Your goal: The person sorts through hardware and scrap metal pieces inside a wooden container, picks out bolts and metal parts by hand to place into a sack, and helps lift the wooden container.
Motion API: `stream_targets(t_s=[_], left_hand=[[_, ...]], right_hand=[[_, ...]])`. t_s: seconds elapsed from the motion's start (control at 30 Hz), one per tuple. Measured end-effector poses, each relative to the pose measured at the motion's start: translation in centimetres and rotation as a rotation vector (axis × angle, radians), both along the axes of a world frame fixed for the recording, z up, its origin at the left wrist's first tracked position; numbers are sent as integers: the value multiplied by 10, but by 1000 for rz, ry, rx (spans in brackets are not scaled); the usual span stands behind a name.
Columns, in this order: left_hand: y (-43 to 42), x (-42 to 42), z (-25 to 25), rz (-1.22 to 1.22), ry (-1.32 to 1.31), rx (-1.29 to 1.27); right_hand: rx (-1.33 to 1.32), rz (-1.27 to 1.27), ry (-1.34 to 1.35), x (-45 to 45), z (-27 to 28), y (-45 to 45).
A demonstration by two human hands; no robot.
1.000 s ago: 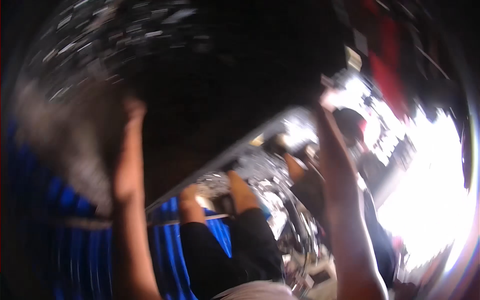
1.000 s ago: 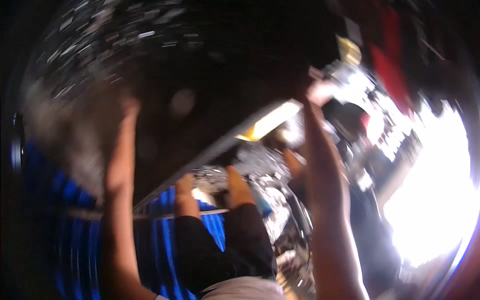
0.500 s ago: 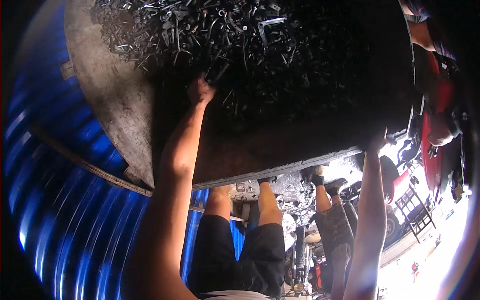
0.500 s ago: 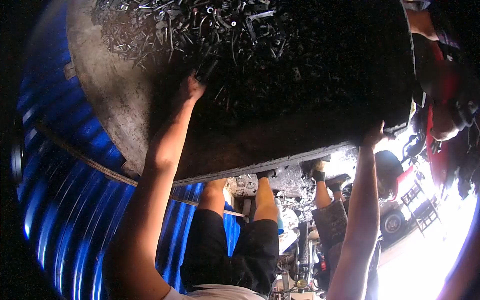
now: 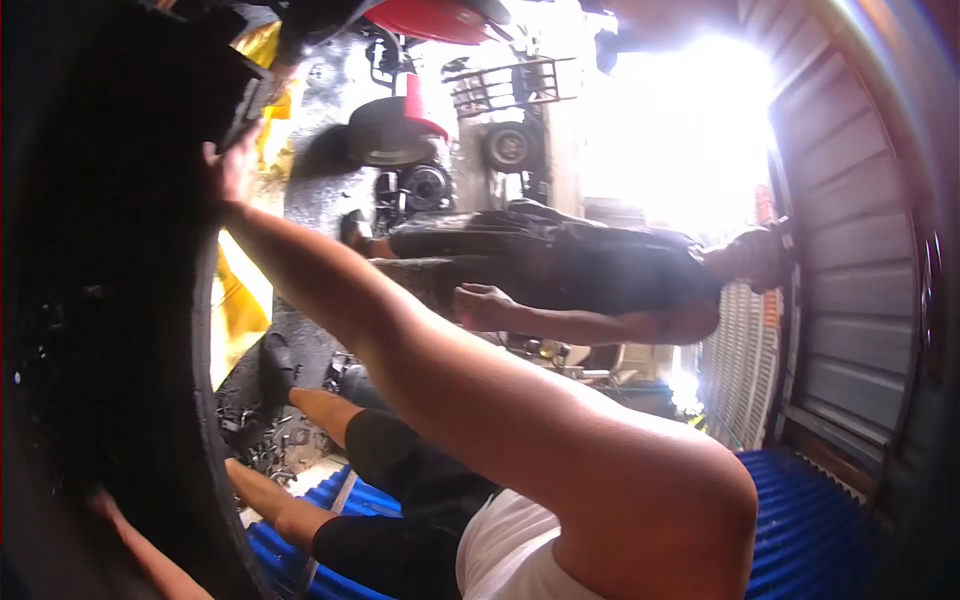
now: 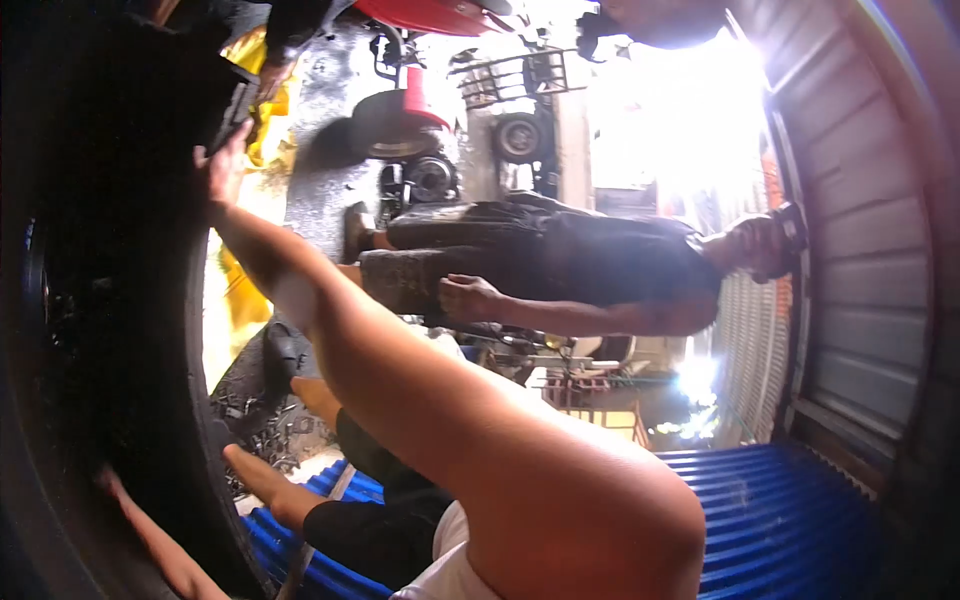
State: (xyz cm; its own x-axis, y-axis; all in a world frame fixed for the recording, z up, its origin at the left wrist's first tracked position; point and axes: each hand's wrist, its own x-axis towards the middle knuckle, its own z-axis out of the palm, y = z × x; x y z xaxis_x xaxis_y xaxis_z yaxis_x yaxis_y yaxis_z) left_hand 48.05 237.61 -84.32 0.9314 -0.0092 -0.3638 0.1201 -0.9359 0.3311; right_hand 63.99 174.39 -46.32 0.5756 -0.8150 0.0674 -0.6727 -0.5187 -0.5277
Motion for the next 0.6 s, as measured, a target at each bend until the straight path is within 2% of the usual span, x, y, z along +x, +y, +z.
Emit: stream_targets(t_s=[0.07, 0.1, 0.2, 0.3, 0.4, 0.47, 0.5, 0.57, 0.6], left_hand=[[-4, 6, 8, -12, 30, 8], [-4, 7, 11, -11, 41, 7], [-3, 14, 15, 6, 62, 7], [10, 6, -1, -15, 68, 11], [20, -25, -37, -50, 59, 12], [-6, -22, 16, -27, 78, -110], [-9, -22, 16, -11, 116, -124], [13, -35, -6, 24, 88, -169], [19, -42, -21, 43, 52, -218]], right_hand=[[57, -30, 75, 0, 27, 11], [-188, 31, -70, -1, -7, 1], [-251, 21, -52, -2, -6, 0], [41, -41, 56, 0, 28, 12], [71, -64, 66, 2, 25, 10], [97, -73, 62, 2, 32, 14], [138, -98, 160, 3, 46, 19], [104, 30, -51, -2, 24, 11], [143, -16, 74, 2, 51, 23]])
